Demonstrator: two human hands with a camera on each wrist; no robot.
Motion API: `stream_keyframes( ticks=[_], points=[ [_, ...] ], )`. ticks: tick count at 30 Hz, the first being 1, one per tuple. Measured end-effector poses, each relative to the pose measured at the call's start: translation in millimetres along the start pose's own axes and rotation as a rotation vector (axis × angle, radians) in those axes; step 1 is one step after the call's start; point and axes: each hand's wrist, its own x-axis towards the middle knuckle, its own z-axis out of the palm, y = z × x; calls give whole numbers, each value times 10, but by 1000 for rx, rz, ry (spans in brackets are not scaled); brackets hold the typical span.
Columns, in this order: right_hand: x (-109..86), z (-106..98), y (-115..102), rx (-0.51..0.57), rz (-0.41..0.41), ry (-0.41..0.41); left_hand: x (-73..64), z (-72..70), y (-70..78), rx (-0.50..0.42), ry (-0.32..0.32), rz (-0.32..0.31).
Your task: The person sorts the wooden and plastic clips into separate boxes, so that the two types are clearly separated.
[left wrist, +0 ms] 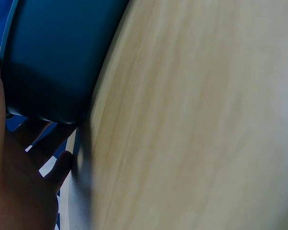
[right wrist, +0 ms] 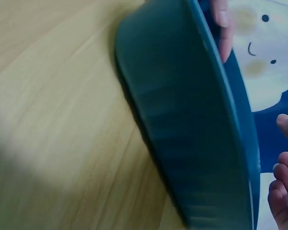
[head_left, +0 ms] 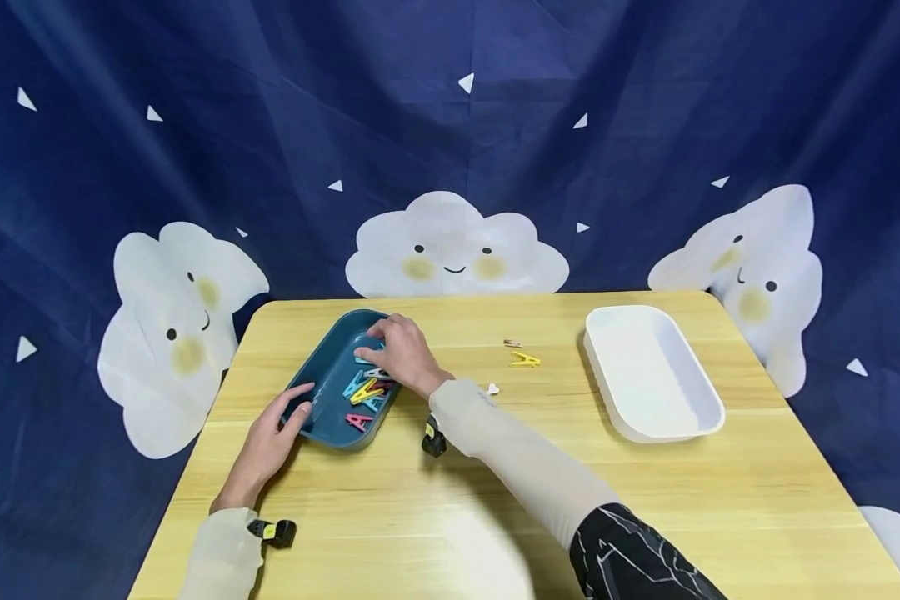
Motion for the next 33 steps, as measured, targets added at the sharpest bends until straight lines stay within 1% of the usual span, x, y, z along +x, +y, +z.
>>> stream_keyframes(
  ticks=[4,7,10,14,18,22,29,33],
  points=[
    [-65,-75,13,76,-8,20,-11,-4,-17,9,5,16],
    [-120,-128,67,92,-6,27,-14,-5,-27,18,9,21],
    [-177,-178,132,105,-11,30,-20,-14,-25,20,11,15],
    [-255,-256,227,157,-16,49,-16,-18,-11,16,10,10],
    [-355,-335,364,211,4,56,-8,-8,-2,9,7,8],
    [-449,-404,537,222,24,64,-13,-6,-3,2,9,5],
    [-594,-565,823,196,62,110,-9,-6,-5,5,7,3],
    [-707,-657,975,205,83,135,-4,-6,-14,11,8,4]
  ],
)
